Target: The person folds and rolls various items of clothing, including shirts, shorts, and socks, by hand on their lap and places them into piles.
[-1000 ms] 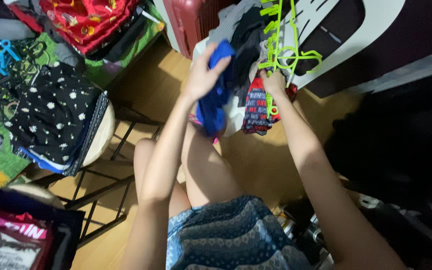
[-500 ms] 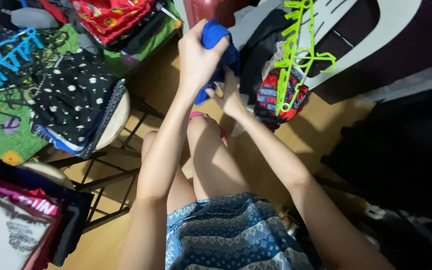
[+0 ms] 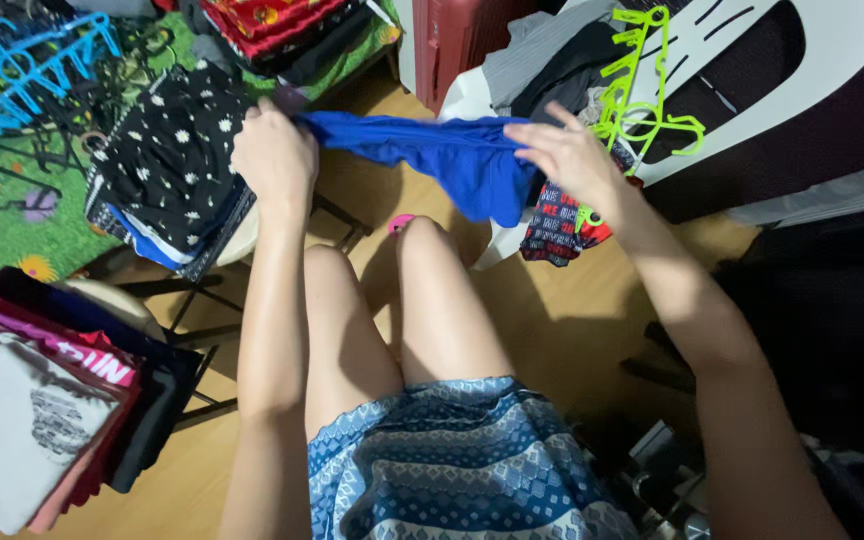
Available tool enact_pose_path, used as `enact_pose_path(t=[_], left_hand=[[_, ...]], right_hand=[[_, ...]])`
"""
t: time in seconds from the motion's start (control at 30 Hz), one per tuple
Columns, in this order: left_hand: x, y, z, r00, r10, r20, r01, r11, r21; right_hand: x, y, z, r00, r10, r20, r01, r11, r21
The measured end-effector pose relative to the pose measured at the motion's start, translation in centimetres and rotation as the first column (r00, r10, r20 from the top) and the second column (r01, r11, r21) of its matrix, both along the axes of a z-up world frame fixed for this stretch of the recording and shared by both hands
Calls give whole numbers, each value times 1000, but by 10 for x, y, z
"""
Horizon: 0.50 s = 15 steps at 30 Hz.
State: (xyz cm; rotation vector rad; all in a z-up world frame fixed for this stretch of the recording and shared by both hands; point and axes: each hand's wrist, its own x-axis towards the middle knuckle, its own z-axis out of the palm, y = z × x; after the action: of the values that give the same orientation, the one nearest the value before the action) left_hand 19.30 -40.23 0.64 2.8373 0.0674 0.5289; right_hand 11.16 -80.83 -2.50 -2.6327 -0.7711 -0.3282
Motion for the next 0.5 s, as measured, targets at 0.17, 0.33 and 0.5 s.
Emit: enact_pose_path(t=[0.17, 0.33, 0.5], left_hand=[[13, 4, -49, 944, -197, -264, 224, 972, 75], [4, 2, -51, 843, -537, -7, 534, 840, -102], [-27, -9, -10, 839, -484, -250, 384, 851, -360]], right_hand=[[-3, 10, 39, 982, 187, 17, -184, 975, -125], [4, 3, 61, 985, 170, 31, -168, 984, -53], [8, -8, 62, 983, 157, 95, -160, 987, 29]])
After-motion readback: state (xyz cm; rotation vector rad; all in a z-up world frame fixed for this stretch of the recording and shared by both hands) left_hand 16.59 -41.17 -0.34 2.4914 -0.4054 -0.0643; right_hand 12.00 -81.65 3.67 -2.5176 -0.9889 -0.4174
